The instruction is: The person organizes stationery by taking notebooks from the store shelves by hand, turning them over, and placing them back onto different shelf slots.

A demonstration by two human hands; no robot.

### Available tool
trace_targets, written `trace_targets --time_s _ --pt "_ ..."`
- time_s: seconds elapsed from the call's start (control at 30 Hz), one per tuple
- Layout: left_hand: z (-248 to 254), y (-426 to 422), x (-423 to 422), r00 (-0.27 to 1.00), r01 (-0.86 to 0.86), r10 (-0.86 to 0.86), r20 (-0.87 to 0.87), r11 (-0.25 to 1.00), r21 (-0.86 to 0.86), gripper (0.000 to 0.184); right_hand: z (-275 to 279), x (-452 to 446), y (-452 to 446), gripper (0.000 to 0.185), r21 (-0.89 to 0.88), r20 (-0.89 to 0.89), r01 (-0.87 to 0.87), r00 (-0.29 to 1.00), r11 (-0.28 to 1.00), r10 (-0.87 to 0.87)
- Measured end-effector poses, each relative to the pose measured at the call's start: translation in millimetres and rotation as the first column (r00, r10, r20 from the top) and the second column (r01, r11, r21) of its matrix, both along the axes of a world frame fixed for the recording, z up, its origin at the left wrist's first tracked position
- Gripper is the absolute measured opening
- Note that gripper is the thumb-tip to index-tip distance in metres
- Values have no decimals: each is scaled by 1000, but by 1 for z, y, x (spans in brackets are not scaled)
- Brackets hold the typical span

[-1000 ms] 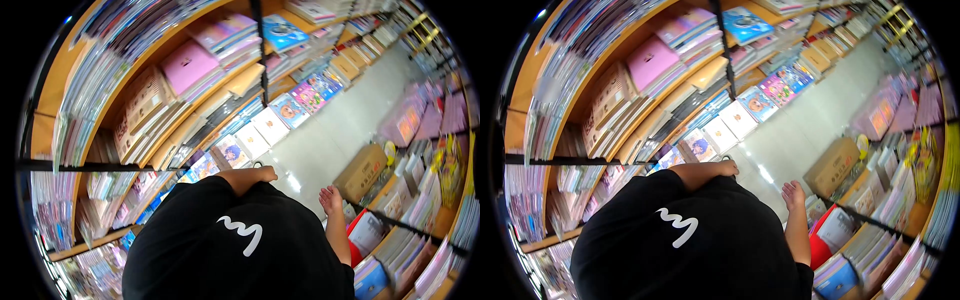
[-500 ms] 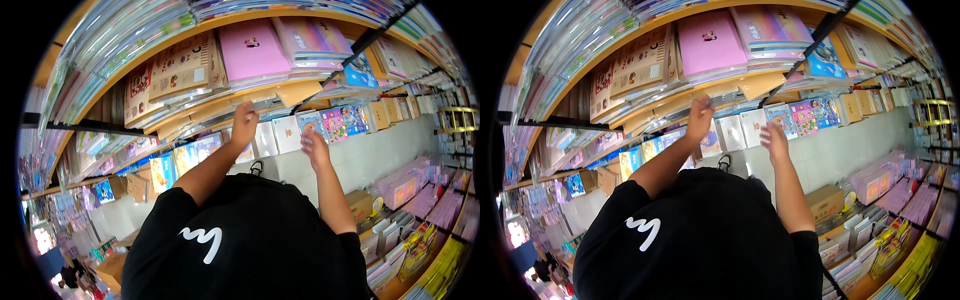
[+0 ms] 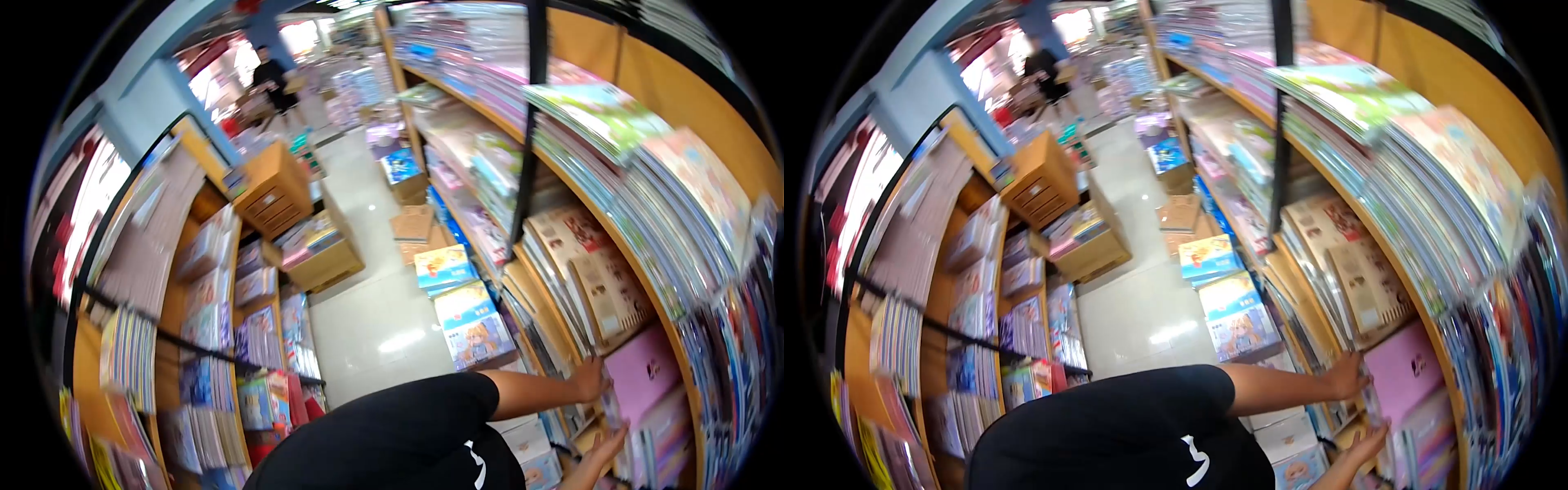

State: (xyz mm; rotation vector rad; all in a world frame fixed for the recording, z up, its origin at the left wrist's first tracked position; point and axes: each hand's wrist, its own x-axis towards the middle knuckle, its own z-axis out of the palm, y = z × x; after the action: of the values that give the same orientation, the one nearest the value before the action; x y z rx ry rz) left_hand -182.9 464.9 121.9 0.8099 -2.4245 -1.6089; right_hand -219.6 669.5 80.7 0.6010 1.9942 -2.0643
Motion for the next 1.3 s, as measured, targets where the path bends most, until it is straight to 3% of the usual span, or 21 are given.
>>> trace_targets --time_s 0.17,0.3,0.37,0.47,0.5,0.6,0.93,1.0,1.03,1.07,1.1,1.13,1.17,1.2,1.23,1.27,1.3 --pt "20 3 -1 997 -68 63 54 994 86 66 7 -8 -4 80 46 29 -38 999 998 37" --pt "13 11 -12 993 -83 68 98 984 159 72 -9 -27 1 78 74 54 2 999 997 -6" --pt "15 12 -14 990 -89 71 119 984 152 71 -19 -36 10 87 19 188 -64 980 998 60" --pt "10 12 -14 993 -69 55 108 988 136 69 -30 -38 10 93 29 251 10 968 1000 -17" --pt "7 12 -11 995 -49 39 87 991 122 69 -27 -32 9 98 26 199 -9 980 1000 4" --pt "20 10 1 991 -79 73 113 995 57 70 -1 -14 -2 97 92 155 -15 988 996 0" --pt "36 -9 22 992 54 -58 115 998 41 76 -11 -18 11 81 120 123 -69 991 990 55" --pt "49 -11 28 970 117 -166 176 959 259 77 -49 -21 21 72 -158 147 -273 944 949 296" --pt "28 5 24 970 116 -167 177 958 264 77 -61 -9 -4 70 -308 113 -282 937 908 330" --pt "-7 34 17 988 148 -155 11 962 230 78 -60 3 -42 68 -448 75 -292 930 845 361" --pt "-28 56 16 977 182 -154 -151 964 195 79 -73 -3 -58 68 -442 86 -283 931 852 354" --pt "-22 59 18 997 -3 16 -69 983 186 68 -85 -7 -56 71 -515 22 -316 924 797 381" --pt "-24 57 15 997 -13 28 -75 981 192 65 -88 -7 -41 74 -569 -37 -334 923 751 382" --pt "-29 41 16 996 0 18 -90 981 196 62 17 23 -61 81 -411 174 -197 941 890 289" --pt "-31 28 16 994 20 3 -114 979 204 60 -9 11 -44 87 -358 179 -79 972 930 151" --pt "-35 15 16 991 40 -9 -133 972 232 57 -2 11 -31 92 -371 150 -68 980 926 132" --pt "-39 2 13 989 51 -11 -150 963 266 54 9 5 -21 103 -296 268 -12 959 955 95"
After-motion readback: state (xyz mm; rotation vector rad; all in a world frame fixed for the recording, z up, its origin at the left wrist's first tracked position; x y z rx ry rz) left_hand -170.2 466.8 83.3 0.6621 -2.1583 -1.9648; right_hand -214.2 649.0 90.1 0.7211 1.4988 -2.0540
